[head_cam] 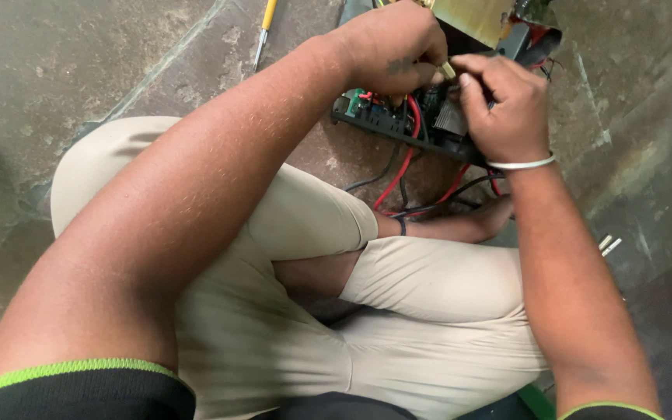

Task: The person sits on the floor and repairs an open electronic device, likely a power inverter. They use a screwdriver to tighten screws on the circuit board and a wrench to adjust connections on a terminal block. The person also handles and connects various wires within the device.

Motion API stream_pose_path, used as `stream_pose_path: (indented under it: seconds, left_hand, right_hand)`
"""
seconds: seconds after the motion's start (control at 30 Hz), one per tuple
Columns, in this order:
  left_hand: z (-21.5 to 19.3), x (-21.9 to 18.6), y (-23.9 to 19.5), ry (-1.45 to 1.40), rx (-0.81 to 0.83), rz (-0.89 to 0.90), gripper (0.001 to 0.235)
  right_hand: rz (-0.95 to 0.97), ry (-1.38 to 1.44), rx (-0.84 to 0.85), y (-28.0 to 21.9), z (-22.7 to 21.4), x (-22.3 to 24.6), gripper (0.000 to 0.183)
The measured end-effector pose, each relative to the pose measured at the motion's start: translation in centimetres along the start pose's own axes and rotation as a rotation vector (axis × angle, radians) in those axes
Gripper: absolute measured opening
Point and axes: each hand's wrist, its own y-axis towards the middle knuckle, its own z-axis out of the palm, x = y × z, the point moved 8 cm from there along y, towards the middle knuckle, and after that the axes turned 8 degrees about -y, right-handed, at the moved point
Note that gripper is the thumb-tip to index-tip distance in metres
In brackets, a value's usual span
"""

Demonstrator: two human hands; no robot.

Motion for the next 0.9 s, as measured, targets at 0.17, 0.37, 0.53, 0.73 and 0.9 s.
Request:
stream_pose_path:
  seconds: [0.17,0.37,0.53,0.73,0.9]
  left_hand:
    - [0.4,0.8,-0.3,-0.063,-0.038,-0.091,0.019]
    - [0.7,-0.2,-0.7,0.174,-0.233,0.077,0.022]
    - [1.5,-0.3,-0.8,0.225,-0.223,-0.007,0.025]
    - [3.7,-0.2,-1.0,0.338,-0.324,-0.153,0.025]
    - [3.8,0.1,-1.5,0.339,-0.441,-0.122,0.024]
  right_hand:
    - [0.079,0.026,0.001,-0.5,-0.6,-1.0,0.015]
    - [-0.011,0.011,-0.034,-0.8,-1.9,0.2,0.012]
    - [0.13,0.121,-0.162,-2.8,-7.5,1.4,0.013]
    - [0.26,0.239,-0.282,-7.0,-11.6,3.1,0.014]
    - [0.248,0.202,-0.284,-7.7,-11.0,2.7,0.013]
